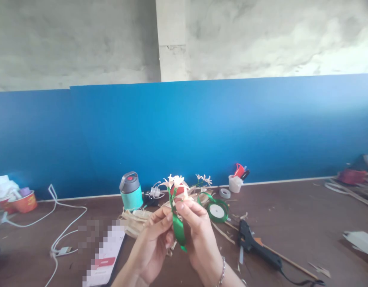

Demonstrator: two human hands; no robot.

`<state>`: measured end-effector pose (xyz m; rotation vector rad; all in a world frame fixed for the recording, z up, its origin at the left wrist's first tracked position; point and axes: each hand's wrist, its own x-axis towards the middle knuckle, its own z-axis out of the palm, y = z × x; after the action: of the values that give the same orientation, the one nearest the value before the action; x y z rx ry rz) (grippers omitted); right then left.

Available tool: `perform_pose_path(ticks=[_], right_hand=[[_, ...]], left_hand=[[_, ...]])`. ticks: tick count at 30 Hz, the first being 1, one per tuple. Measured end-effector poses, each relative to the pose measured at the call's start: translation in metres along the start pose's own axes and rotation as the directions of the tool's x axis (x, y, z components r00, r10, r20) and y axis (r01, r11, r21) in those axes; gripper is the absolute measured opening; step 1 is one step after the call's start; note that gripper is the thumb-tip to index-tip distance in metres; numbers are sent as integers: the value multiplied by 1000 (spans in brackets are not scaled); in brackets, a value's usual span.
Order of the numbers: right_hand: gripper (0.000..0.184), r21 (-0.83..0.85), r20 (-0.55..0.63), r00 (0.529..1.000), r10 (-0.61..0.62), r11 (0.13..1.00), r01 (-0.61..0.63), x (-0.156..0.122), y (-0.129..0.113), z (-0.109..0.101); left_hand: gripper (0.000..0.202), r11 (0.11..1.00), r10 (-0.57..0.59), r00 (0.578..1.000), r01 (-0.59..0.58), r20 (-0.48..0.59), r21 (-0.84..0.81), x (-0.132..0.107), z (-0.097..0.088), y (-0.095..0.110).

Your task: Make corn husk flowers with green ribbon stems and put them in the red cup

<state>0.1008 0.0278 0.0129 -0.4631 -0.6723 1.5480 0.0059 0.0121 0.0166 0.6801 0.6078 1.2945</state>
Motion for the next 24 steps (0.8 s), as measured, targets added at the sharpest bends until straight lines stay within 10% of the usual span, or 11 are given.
perform_pose_path(ticks=[14,20,24], right_hand=[[29,10,-50,998,35,999,-35,-5,10,7],[18,-13,19,1000,-11,1000,11,0,6,4],[14,-150,-183,977,-109,985,82,4,6,0]], left_hand=[[31,998,-58,997,57,-55,-29,0,-2,-6],[24,985,161,984,-155,-75,81,7,-7,-3],[22,922,334,927,-283,-172,263,11,-11,3]])
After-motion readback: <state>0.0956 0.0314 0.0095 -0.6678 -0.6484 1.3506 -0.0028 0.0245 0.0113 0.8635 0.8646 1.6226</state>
